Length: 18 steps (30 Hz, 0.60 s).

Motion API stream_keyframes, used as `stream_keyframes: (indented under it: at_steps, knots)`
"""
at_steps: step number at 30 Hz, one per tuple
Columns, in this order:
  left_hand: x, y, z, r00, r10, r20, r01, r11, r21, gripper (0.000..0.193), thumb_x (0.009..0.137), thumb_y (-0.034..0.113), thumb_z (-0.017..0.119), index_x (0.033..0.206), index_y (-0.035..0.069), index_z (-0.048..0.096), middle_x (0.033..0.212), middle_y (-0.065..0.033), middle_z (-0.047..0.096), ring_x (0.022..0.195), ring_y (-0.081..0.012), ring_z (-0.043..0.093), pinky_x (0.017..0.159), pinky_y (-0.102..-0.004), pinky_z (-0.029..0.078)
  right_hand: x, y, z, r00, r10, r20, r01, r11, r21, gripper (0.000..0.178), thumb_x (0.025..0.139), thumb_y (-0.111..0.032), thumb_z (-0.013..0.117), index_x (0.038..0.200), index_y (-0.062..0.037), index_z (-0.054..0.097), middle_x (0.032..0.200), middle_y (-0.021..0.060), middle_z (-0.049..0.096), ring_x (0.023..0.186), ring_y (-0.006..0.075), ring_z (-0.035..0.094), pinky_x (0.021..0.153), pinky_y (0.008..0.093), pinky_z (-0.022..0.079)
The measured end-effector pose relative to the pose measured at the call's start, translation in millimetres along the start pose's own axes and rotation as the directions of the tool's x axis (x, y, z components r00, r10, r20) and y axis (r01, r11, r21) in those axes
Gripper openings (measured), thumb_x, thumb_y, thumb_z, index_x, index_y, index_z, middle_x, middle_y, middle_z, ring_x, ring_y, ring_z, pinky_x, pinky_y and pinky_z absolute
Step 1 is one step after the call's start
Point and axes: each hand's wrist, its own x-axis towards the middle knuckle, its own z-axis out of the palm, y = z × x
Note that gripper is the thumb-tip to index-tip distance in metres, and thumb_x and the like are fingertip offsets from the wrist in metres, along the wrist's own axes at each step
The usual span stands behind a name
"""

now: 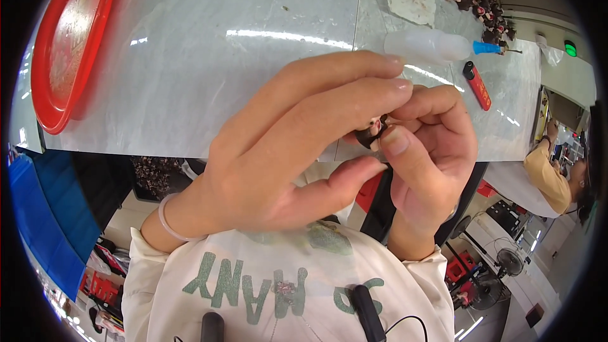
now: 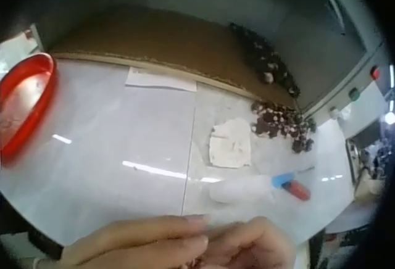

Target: Applying adhesive and assembling small plastic character figurines at a manufacturing workstation.

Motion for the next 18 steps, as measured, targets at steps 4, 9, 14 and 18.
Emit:
stream_keyframes:
  at_steps: [4,9,14,18]
  knots:
    - [1,4,0,1.000,-0.009,0.004,0.009,0.998,0.057,0.049,0.066,0.015,0.074,0.107,-0.003,0.053,0.105,-0.0181,0.056,0.092,-0.0242,0.058,0.073,-0.0266,0.049,-3,-1,-4,0.998,-0.057,0.037,0.061,0.991,-0.120,0.024,0.071,0.000,0.063,0.089,0.0051,0.048,0.086,0.0127,0.056,0.066,0.0098,0.052,0.060,0.0192,0.042]
    - [1,2,8,1.000,0.001,-0.009,0.000,0.996,0.087,0.044,0.067,0.011,0.071,0.106,-0.002,0.054,0.103,-0.0176,0.057,0.089,-0.0231,0.058,0.070,-0.0259,0.049,1,3,-17,0.910,-0.326,0.256,0.401,0.849,-0.343,0.013,0.070,0.003,0.062,0.081,0.0053,0.056,0.090,0.0149,0.056,0.068,0.0123,0.053,0.062,0.0213,0.044]
    - [3,-3,2,0.999,0.030,0.014,-0.030,0.999,0.025,0.044,0.067,0.002,0.069,0.108,-0.001,0.053,0.108,-0.0173,0.054,0.089,-0.0225,0.057,0.067,-0.0252,0.049,5,3,-13,0.911,-0.342,0.231,0.404,0.855,-0.325,0.018,0.064,0.009,0.063,0.081,0.0050,0.061,0.087,0.0178,0.059,0.073,0.0201,0.060,0.064,0.0261,0.049]
    - [3,6,-3,0.998,-0.047,-0.027,0.045,0.996,-0.076,0.041,0.066,-0.010,0.060,0.105,0.000,0.051,0.103,-0.0167,0.051,0.083,-0.0199,0.056,0.064,-0.0235,0.048,2,0,-4,0.943,-0.287,0.169,0.325,0.901,-0.288,0.020,0.063,0.009,0.063,0.082,0.0043,0.061,0.086,0.0181,0.059,0.075,0.0220,0.059,0.064,0.0276,0.049]
